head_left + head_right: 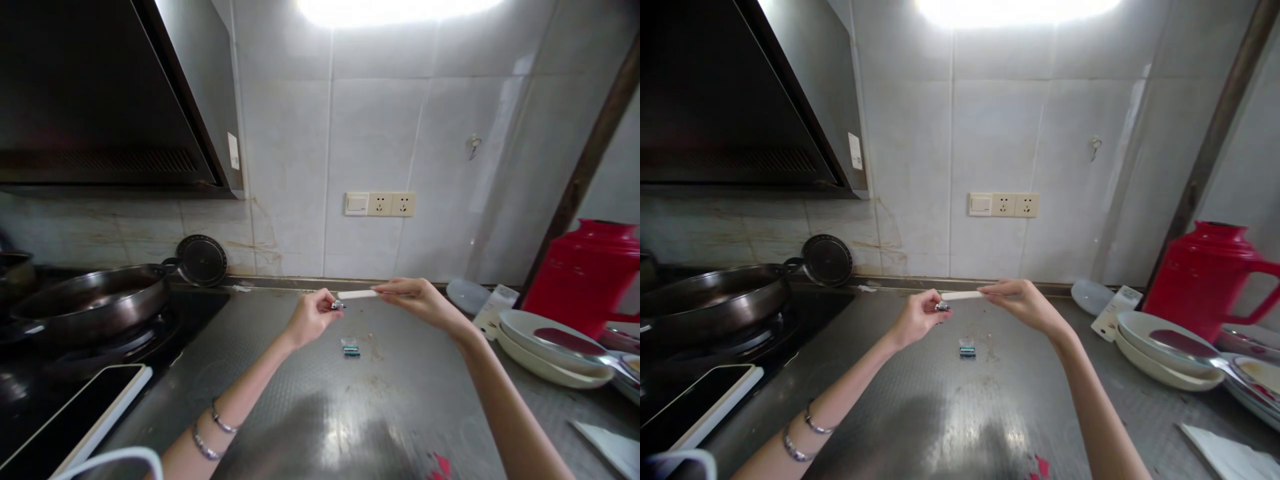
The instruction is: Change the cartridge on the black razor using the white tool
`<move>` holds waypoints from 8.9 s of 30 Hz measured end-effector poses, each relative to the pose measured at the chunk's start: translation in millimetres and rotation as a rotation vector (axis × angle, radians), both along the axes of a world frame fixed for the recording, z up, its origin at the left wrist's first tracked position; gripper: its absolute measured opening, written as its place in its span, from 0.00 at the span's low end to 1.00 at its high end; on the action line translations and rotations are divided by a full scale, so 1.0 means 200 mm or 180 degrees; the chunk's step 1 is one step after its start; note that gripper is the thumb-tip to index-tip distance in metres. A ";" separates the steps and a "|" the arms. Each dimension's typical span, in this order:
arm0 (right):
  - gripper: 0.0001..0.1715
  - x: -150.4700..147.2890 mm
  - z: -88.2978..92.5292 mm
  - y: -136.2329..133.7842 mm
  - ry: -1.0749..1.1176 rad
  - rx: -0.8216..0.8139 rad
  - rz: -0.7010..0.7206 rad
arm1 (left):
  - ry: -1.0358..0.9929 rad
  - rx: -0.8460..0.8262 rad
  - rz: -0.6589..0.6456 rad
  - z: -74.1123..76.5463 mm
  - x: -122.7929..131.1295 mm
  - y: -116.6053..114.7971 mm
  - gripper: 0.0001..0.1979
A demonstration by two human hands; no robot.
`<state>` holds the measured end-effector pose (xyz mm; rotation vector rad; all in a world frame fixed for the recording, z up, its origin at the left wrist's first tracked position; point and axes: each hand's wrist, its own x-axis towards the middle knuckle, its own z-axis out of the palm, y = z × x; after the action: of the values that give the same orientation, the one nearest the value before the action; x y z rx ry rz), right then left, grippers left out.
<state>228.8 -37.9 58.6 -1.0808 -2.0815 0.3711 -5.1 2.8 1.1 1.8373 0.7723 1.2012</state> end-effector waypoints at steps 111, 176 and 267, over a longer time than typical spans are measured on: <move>0.19 0.00 -0.01 0.00 0.0014 0.0065 -0.0062 | 0.0000 -0.0080 -0.0023 0.01 -0.02 0.02 0.11; 0.32 -0.28 -0.22 -0.07 0.2625 -0.1656 0.0388 | -0.0866 -0.0753 0.0230 -0.11 0.05 0.06 0.17; 0.30 -0.59 -0.62 -0.19 0.2685 -0.0284 -0.0600 | -0.1343 -0.0909 0.0299 -0.09 0.12 -0.10 0.14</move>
<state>111.7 -75.0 -64.8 -0.9346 -1.2178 0.6882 19.7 -16.5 -17.5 1.2713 0.7472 1.3980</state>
